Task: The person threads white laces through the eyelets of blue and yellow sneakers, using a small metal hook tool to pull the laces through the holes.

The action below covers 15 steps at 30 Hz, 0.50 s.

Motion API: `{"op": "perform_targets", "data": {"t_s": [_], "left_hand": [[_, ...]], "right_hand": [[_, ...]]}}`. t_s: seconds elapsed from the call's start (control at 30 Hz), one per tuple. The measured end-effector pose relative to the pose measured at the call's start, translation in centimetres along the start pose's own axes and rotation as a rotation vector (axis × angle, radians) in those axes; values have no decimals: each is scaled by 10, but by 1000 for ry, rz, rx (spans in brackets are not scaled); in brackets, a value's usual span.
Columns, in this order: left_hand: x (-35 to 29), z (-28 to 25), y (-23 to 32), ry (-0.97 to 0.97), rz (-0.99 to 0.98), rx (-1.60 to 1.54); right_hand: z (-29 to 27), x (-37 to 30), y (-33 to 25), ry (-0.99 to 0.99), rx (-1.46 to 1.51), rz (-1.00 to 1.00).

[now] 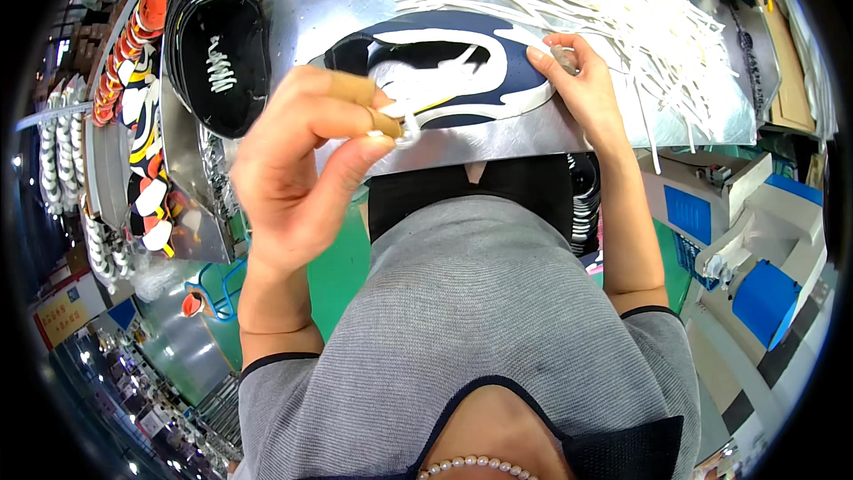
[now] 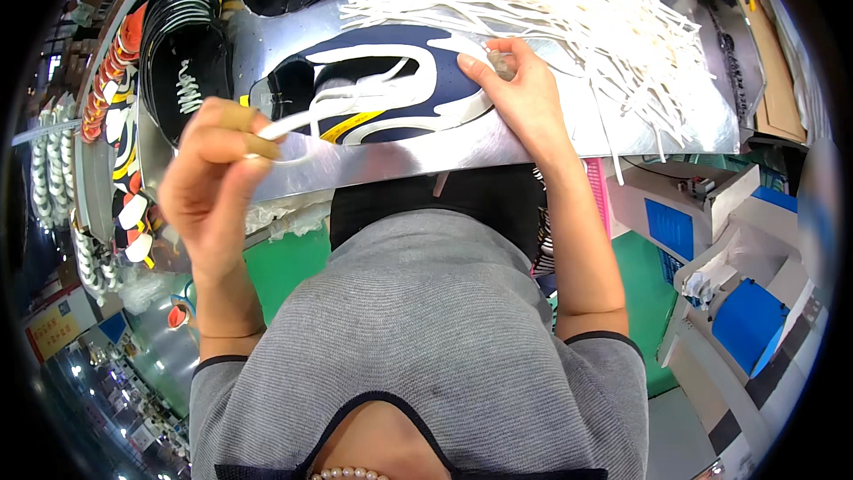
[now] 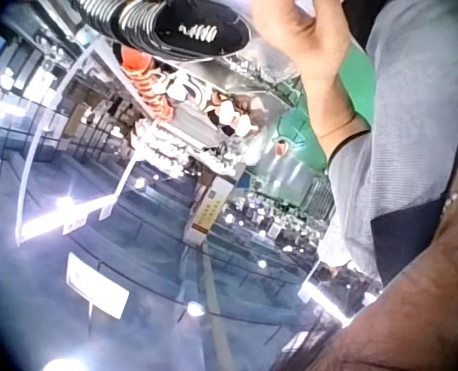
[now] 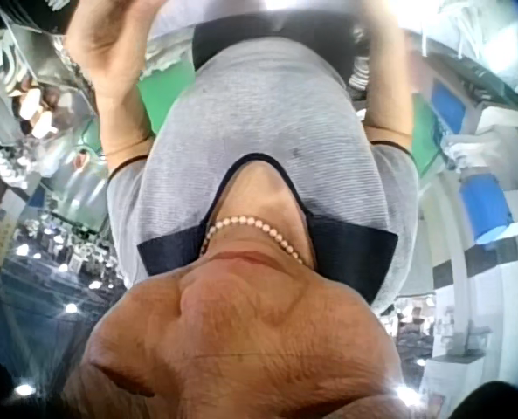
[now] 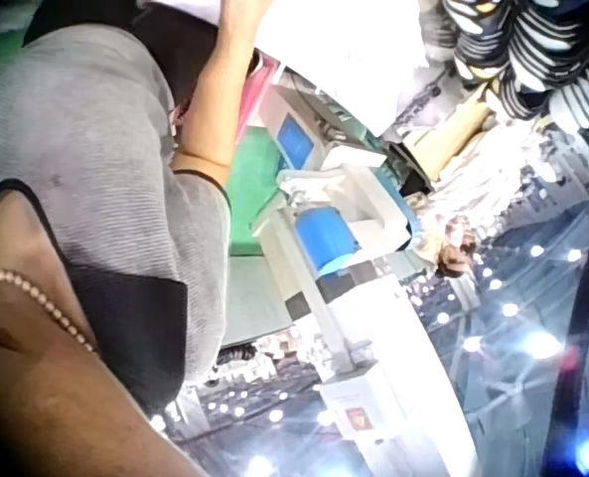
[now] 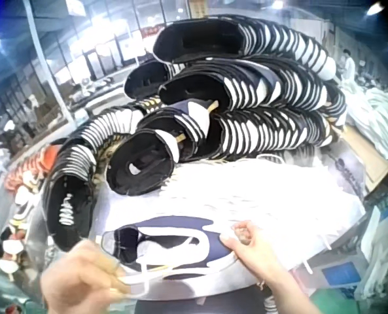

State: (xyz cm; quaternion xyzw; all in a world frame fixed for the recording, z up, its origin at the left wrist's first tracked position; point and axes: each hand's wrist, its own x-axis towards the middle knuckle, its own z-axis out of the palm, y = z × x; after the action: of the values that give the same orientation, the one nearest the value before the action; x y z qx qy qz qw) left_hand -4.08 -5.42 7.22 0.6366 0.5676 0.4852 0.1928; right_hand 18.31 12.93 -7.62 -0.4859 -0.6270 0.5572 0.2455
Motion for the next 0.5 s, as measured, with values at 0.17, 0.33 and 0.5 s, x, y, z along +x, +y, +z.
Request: {"op": "perform_targets", "data": {"t_s": [0.17,0.33,0.5], "left_hand": [[18,-73,-52,237,-449,-1237],[-75,-285,-151,852,-399,-1624],[-133,-394,-176,1159,-297,-1470]], "right_hand": [[-7,0,7,8,-25,21],[-2,-5,1,-7,22,3],[-2,-4,12,15,40,-2]]}}
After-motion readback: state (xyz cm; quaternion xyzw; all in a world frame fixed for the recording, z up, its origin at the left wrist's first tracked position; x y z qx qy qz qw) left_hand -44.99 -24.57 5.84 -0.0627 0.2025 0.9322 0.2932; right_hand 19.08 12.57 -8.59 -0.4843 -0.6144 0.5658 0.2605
